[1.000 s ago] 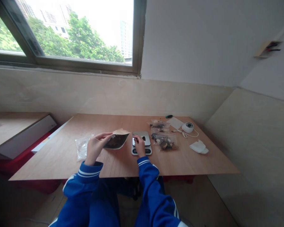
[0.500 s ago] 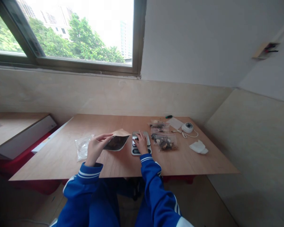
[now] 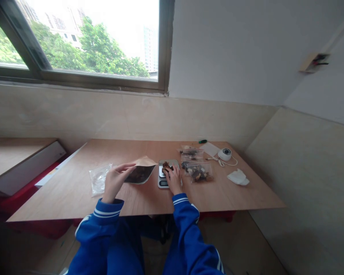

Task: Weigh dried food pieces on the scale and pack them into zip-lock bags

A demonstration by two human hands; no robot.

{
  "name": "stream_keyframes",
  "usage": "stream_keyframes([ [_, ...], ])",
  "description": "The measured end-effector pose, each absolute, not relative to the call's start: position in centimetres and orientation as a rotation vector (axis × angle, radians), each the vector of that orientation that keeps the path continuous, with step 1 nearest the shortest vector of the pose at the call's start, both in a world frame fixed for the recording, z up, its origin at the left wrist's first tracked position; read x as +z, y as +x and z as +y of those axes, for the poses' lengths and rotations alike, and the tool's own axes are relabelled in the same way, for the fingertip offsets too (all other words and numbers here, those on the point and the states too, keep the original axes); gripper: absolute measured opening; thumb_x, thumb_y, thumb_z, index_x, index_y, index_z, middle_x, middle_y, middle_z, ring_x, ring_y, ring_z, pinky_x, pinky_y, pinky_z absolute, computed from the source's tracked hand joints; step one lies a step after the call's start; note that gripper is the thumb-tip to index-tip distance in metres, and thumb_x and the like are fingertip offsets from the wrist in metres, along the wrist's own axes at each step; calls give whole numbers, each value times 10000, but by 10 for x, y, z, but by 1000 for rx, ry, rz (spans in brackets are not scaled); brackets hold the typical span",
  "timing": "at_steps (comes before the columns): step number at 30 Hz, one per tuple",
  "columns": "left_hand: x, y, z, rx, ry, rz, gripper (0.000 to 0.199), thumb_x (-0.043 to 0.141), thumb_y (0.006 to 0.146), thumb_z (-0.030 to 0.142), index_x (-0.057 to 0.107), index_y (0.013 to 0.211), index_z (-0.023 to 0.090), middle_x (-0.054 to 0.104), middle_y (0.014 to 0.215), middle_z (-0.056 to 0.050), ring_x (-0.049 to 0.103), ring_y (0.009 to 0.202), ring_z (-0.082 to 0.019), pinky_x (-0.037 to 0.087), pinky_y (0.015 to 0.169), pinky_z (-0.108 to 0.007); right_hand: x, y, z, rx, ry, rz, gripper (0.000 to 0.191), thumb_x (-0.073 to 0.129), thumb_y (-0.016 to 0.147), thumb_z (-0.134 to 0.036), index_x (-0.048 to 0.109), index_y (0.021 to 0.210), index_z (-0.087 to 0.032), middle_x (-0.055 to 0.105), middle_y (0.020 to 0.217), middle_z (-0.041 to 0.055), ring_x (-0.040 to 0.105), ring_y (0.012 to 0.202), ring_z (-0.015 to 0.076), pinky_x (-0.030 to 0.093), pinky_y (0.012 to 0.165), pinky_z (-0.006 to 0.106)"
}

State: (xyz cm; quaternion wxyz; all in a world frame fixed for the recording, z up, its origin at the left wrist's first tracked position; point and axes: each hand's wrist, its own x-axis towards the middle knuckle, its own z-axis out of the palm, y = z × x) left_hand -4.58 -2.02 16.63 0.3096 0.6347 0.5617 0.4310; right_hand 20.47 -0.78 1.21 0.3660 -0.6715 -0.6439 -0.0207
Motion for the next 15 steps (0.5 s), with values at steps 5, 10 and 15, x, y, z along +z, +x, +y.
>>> stream_keyframes([
  [5, 167, -47, -21, 1135, 1678, 1514, 376, 603, 712, 543, 731, 907, 248, 741, 780, -17, 676, 750, -204, 462, 607, -239, 17, 202, -13, -94, -1778, -1594, 361, 401, 913, -432, 646, 1044, -201, 446, 1312, 136, 355, 1244, 295, 307, 1005, 493],
  [10, 168, -47, -22, 1140, 1673, 1509, 363, 606, 716, 534, 732, 904, 250, 740, 773, -14, 675, 749, -202, 462, 607, -237, 23, 202, -17, -132, -1922, -1512, 353, 437, 888, -452, 646, 1002, -192, 460, 1284, 150, 389, 1176, 332, 300, 954, 515],
  [15, 167, -48, -23, 1139, 1671, 1488, 365, 607, 715, 537, 730, 905, 251, 742, 795, -17, 674, 755, -196, 462, 606, -233, 25, 203, -19, -172, -2010, -1413, 326, 453, 881, -405, 636, 1025, -177, 494, 1243, 160, 420, 1137, 331, 315, 917, 478],
])
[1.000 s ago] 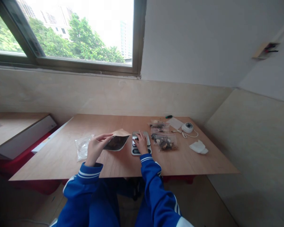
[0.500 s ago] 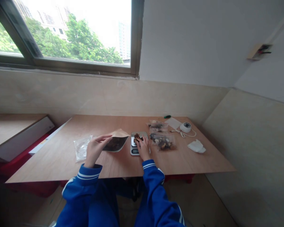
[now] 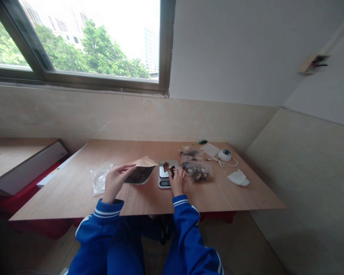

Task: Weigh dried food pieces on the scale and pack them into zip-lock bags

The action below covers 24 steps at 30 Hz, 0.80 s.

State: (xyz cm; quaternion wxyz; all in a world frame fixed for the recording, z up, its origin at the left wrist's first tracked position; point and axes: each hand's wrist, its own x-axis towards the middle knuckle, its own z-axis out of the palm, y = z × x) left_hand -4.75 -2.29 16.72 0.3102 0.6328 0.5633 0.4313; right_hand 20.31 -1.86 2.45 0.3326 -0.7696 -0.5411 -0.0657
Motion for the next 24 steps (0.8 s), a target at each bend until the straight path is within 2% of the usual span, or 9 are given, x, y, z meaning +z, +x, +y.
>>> stream_keyframes([
  [8, 167, -47, -24, 1147, 1673, 1486, 370, 607, 717, 536, 732, 902, 241, 741, 786, -21, 671, 742, -194, 463, 617, -238, 30, 203, -22, -102, -2000, -1498, 273, 515, 832, -296, 613, 1069, -201, 541, 1205, 123, 432, 1111, 311, 307, 883, 433],
  [14, 165, -48, -24, 1136, 1664, 1489, 380, 604, 716, 546, 730, 903, 240, 740, 786, -17, 672, 753, -197, 460, 629, -242, 30, 205, -22, -48, -1965, -1526, 362, 466, 794, -126, 590, 1119, -225, 605, 1155, 73, 435, 1080, 273, 276, 875, 396],
  [24, 164, -48, -24, 1141, 1659, 1483, 367, 606, 720, 533, 730, 909, 244, 741, 793, -19, 670, 756, -195, 456, 623, -239, 20, 212, -20, -69, -1923, -1402, 310, 448, 800, -143, 591, 1073, -180, 629, 1105, 97, 460, 1058, 269, 275, 864, 384],
])
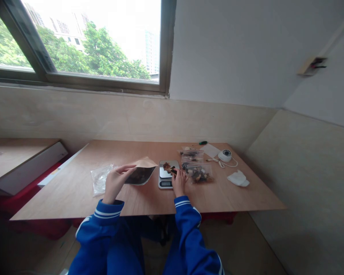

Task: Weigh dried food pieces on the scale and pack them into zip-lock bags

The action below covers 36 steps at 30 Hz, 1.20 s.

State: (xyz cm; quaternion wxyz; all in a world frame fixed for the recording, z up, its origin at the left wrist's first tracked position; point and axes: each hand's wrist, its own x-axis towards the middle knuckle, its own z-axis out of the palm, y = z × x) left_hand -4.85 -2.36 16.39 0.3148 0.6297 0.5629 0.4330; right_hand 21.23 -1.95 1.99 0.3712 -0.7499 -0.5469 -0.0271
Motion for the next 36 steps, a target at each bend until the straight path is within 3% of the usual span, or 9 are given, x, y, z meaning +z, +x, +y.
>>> stream_keyframes([
  [10, 166, -48, -26, 1131, 1661, 1509, 356, 607, 720, 539, 730, 901, 259, 738, 789, -4, 666, 760, -188, 446, 633, -239, 13, 227, -15, -80, -1869, -1292, 349, 399, 821, -189, 619, 1091, -160, 621, 1060, 115, 506, 1008, 259, 330, 886, 396],
  [19, 169, -47, -26, 1123, 1651, 1524, 356, 606, 715, 544, 733, 891, 261, 735, 762, -3, 668, 743, -187, 447, 624, -239, 9, 233, -14, -80, -1872, -1289, 385, 393, 822, -194, 656, 1102, -220, 559, 1092, 121, 492, 1006, 262, 368, 885, 461],
  [23, 168, -47, -27, 1126, 1655, 1522, 345, 612, 713, 542, 733, 884, 268, 734, 766, 2, 667, 747, -181, 450, 628, -234, 33, 222, -26, -155, -1660, -1276, 364, 361, 861, -201, 617, 1119, -186, 558, 1083, 128, 497, 1041, 257, 385, 910, 476],
  [28, 164, -43, -25, 1112, 1672, 1514, 339, 606, 719, 546, 729, 891, 281, 733, 780, 8, 670, 744, -179, 455, 619, -233, 79, 176, -57, -110, -1239, -1509, 296, 372, 859, -105, 626, 972, -209, 588, 943, 73, 546, 959, 198, 457, 863, 371],
  [31, 163, -39, -26, 1101, 1691, 1506, 328, 602, 725, 541, 726, 890, 287, 733, 781, 11, 674, 736, -180, 465, 627, -236, 97, 139, -67, -17, -1066, -1782, 336, 374, 825, -45, 625, 988, -198, 604, 936, 66, 557, 941, 187, 477, 839, 340],
  [36, 164, -40, -30, 1084, 1720, 1541, 313, 594, 733, 524, 725, 886, 284, 737, 804, 4, 681, 747, -193, 480, 642, -249, 114, 99, -61, 112, -1297, -1988, 385, 361, 807, -5, 652, 1006, -160, 638, 957, 102, 552, 956, 219, 476, 844, 359],
])
